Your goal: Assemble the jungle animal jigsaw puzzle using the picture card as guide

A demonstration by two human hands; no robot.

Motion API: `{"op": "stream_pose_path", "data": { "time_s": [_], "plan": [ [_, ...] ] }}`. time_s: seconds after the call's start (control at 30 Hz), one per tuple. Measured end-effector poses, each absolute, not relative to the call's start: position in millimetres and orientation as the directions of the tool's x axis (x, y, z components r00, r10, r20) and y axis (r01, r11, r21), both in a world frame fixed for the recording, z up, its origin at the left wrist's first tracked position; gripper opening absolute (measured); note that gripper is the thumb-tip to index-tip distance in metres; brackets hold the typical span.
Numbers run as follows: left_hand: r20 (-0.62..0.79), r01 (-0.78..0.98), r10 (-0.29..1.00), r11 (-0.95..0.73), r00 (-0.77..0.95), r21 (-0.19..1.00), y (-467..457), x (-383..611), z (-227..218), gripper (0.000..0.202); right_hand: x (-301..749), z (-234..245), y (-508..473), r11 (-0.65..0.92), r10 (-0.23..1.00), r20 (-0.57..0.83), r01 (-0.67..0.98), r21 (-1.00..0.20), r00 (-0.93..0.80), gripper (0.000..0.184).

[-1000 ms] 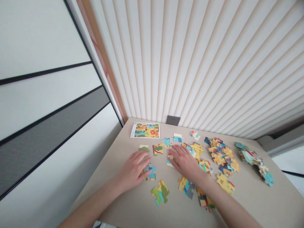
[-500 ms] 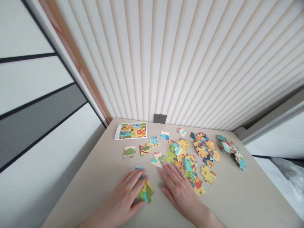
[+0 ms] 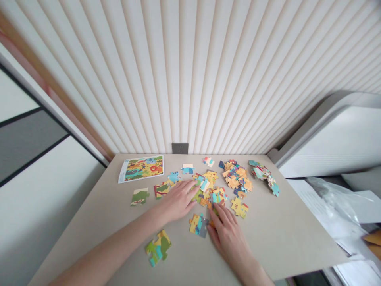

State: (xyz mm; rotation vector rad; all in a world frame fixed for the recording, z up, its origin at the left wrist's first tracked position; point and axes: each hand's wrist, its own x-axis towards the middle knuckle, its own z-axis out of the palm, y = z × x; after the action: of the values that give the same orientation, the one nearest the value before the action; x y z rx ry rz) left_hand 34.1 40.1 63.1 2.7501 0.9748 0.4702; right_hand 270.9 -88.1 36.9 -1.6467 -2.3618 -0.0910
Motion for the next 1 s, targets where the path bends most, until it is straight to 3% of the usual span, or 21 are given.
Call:
{"op": "stream_pose_path", "data": {
  "time_s": [0.13, 0.27, 0.87, 1.0],
  "plan": [
    [0.272, 0.537, 0.583, -0.812, 0.766, 0.228, 67, 63, 45, 0.053, 253, 33, -98, 0.314, 0.926, 0.261, 0.941, -0.126, -0.274, 0.046],
    [0.282, 0.535, 0.59, -0.807, 0.757, 0.251, 73, 66, 33, 0.047, 252, 34, -98, 0.312, 0.925, 0.282, 0.932, -0.183, -0.255, 0.042],
    [0.273, 0.546, 0.615, -0.786, 0.74, 0.289, 68, 45, 30, 0.045, 253, 52, -105, 0.417, 0.906, 0.219, 0.854, -0.31, -0.363, 0.043],
    [0.283, 0.547, 0.62, -0.782, 0.731, 0.3, 66, 42, 31, 0.041, 272, 54, -116, 0.34, 0.929, 0.255, 0.888, -0.31, -0.267, 0.043]
  ]
}}
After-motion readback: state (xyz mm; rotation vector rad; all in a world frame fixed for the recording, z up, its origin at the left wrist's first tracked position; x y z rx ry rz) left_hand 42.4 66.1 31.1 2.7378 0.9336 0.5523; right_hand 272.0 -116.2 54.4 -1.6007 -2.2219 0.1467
